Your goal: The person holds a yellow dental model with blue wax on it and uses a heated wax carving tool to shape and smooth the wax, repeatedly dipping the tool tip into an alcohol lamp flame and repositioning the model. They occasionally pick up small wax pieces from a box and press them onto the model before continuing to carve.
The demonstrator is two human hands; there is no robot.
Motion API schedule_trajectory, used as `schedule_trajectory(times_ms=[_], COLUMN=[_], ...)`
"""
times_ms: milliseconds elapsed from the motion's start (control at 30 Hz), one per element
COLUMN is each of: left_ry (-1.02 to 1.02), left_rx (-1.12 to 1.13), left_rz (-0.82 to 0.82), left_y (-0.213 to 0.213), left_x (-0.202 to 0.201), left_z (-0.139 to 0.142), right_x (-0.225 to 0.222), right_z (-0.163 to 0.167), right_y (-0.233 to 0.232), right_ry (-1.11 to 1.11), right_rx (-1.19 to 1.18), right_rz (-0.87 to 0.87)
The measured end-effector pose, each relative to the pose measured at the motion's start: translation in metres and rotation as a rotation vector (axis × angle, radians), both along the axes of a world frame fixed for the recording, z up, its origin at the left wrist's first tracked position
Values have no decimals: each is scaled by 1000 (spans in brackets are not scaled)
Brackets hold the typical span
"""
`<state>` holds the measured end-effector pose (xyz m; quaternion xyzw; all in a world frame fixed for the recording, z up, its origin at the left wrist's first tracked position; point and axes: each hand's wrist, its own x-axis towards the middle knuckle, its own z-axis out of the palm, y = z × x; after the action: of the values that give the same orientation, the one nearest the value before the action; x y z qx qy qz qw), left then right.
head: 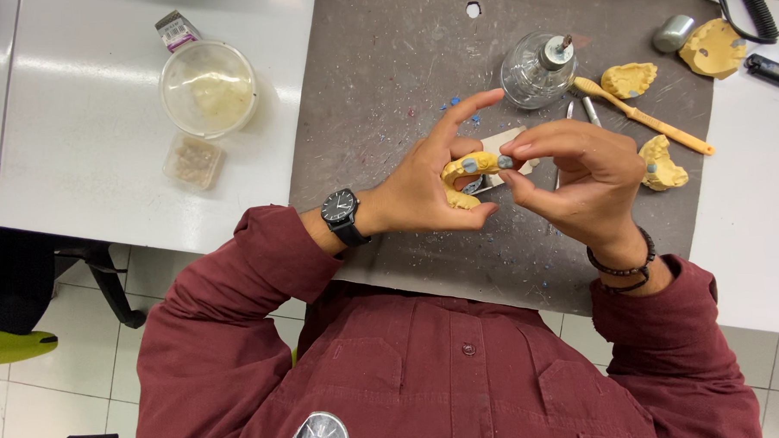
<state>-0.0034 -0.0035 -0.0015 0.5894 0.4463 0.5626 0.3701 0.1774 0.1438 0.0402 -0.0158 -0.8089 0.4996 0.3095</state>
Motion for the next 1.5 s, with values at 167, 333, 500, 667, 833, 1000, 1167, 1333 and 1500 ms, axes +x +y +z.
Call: schedule_trajectory(times_ms=[167,333,500,667,833,1000,1167,1333,1500], left_ry=[-7,-5,19,42,59,110,77,90,81], left_rx=[52,37,91,40,52,141,130,145,178], left_rz=[-33,-19,-1,-6,-14,9,-37,-19,-11], left_y=[-1,-1,0,0,1,3,4,4,3], left_x=[0,0,2,1,1,0,1,0,2], left_z=[-2,-1,0,0,-1,-3,-3,1,2], right_x=[2,4,3,-1,-1,-2,-5,-5,-6], right_z=[-3,-4,0,7,12,13,15,15,16], right_y=[-1,0,-4,-8,-10,-12,-14,-14,-15], right_ry=[3,3,-10,1,9,-24,-55,-68,-62], right_rx=[-68,-84,-92,3,103,225,326,315,284], right_rz=[8,-5,-68,-104,-37,-48,-55,-49,-43])
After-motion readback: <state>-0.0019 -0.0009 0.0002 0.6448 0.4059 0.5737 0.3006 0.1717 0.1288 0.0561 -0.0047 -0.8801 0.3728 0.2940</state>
